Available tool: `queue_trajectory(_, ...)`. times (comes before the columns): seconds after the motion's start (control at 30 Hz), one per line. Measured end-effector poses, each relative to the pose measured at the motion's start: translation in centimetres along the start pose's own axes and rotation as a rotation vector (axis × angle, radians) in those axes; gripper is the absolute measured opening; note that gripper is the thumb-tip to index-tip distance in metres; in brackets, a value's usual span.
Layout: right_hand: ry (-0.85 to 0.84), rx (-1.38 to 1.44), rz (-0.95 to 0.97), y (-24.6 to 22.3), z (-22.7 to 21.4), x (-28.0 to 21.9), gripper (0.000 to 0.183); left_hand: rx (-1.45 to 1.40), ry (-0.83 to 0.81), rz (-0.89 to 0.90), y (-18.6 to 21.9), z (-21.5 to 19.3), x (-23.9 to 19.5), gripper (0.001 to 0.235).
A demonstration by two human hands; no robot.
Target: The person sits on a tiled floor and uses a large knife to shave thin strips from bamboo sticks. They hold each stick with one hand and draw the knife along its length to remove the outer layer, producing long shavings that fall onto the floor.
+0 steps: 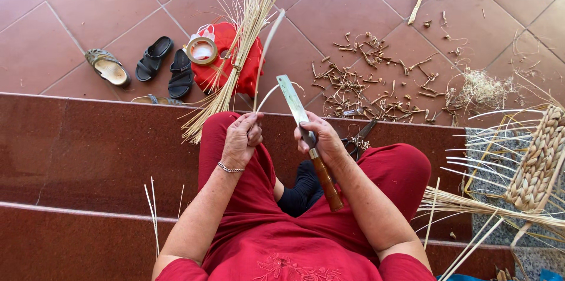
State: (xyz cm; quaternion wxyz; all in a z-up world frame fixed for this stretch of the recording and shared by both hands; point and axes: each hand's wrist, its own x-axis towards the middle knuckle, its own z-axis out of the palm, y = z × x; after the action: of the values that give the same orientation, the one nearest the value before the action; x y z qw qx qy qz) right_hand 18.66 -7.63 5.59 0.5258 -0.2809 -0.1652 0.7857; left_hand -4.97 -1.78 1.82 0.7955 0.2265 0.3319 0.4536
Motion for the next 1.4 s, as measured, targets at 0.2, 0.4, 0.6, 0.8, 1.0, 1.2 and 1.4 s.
queue_trajectory(0.2,-0.096,-0.046,0.101,0.8,2.3,-1.0,0.067,0.082,-0.08,-0.107,-1.5,1.0,-1.8,0.012)
queue_trajectory(0.4,-0.224,0.01,0.094,0.5,4.1,-1.7,0.07,0.206,-0.082,-0.159,0.9,1.2,-4.0,0.014)
queue_trajectory(0.6,-0.069,0.047,0.111,0.6,5.5,-2.4,0.07,0.169,-0.118,-0.249,3.1,1.8,-6.2,0.017)
queue_trajectory(0.8,-0.133,0.036,0.082,0.0,4.6,-2.5,0.067,0.166,-0.161,-0.273,4.3,1.6,-7.8,0.02)
queue_trajectory(1.0,-0.1,0.03,0.054,0.0,3.1,-2.0,0.062,0.19,-0.167,-0.279,4.6,0.8,-9.0,0.02)
queue_trajectory(1.2,-0.093,0.123,-0.051,-1.3,1.1,-1.7,0.059,0.201,-0.193,-0.295,5.9,-0.9,-10.7,0.02)
queue_trajectory(1.4,-0.084,0.131,-0.123,-2.3,0.5,-2.0,0.058,0.259,-0.193,-0.3,7.8,-2.9,-12.3,0.021)
